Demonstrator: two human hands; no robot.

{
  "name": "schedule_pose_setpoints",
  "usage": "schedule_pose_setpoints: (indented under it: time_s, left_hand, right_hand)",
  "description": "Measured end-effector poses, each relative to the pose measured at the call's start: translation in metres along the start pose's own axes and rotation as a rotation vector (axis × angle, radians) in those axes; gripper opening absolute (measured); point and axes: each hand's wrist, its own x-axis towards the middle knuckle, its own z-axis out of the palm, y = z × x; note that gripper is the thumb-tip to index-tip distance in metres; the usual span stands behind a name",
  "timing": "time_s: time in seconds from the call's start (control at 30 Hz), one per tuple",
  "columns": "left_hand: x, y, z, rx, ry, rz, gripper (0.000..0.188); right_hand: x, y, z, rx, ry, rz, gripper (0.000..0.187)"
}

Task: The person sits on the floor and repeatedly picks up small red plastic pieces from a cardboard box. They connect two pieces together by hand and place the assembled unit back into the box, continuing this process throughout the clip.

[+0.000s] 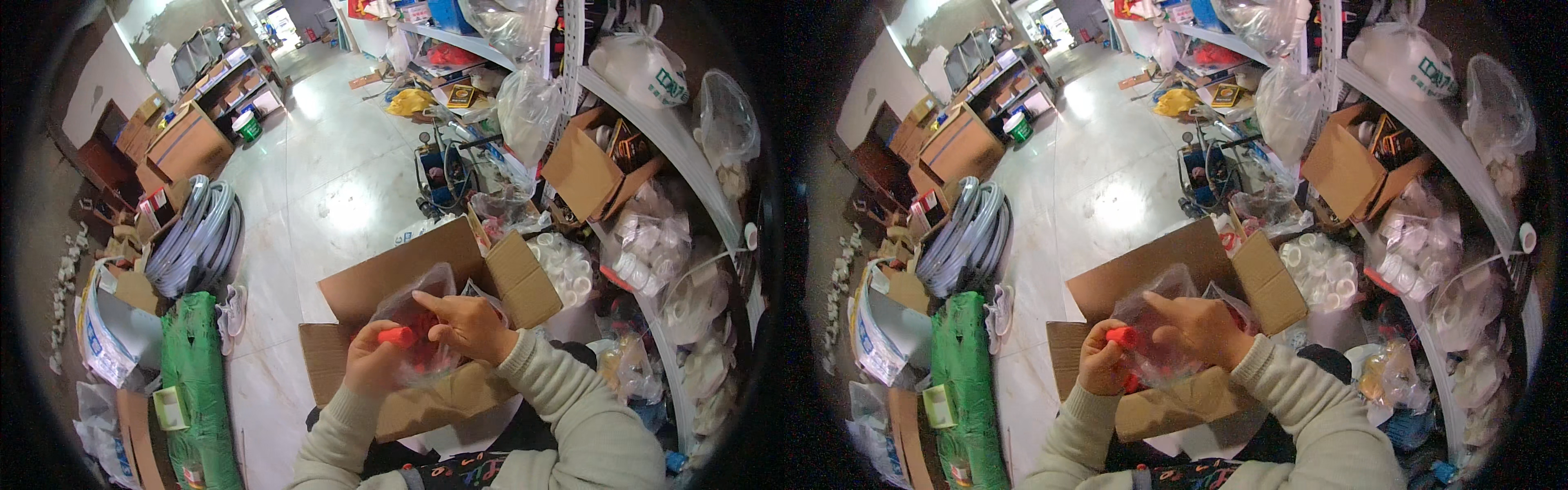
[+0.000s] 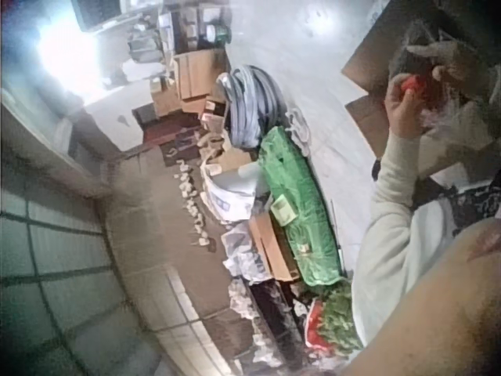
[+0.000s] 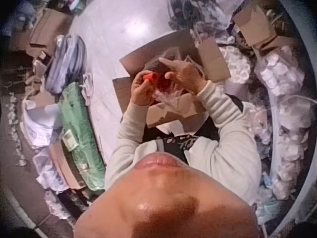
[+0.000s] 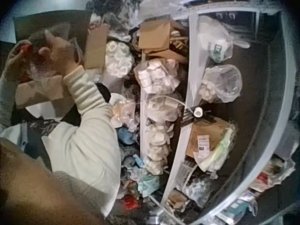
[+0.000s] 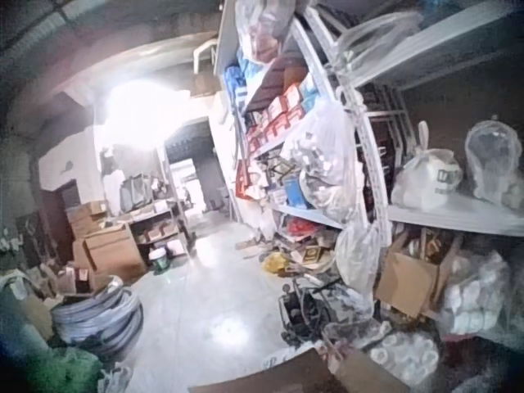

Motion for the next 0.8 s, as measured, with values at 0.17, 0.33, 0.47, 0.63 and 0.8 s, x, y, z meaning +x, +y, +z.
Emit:
schedule_pose_setpoints:
  time_s: [0.17,0.33,0.47,0.63,0.8]
  left_hand:
    - [-0.013,-0.006,0.026,0.1,0.249,-0.044,0.027]
    - [-0.03,-0.009,0.037,0.053,0.197,0.031,0.026]
    - [-0.031,-0.015,0.045,0.14,0.309,-0.032,0.022]
    - [-0.047,-0.028,0.036,0.245,0.259,-0.068,0.021]
    - [-0.058,-0.032,0.049,0.312,0.289,-0.024,0.021]
  right_hand:
    - [0.001,-0.026,-0.009,0.063,-0.068,-0.15,0.059]
    - [-0.009,-0.019,-0.017,-0.049,-0.12,-0.098,0.046]
    - [-0.015,-0.042,-0.023,0.136,-0.069,-0.239,0.042]
    - [-0.03,-0.045,-0.017,0.06,-0.036,-0.326,0.033]
    - [-0.045,-0.047,-0.007,0.194,0.017,-0.241,0.032]
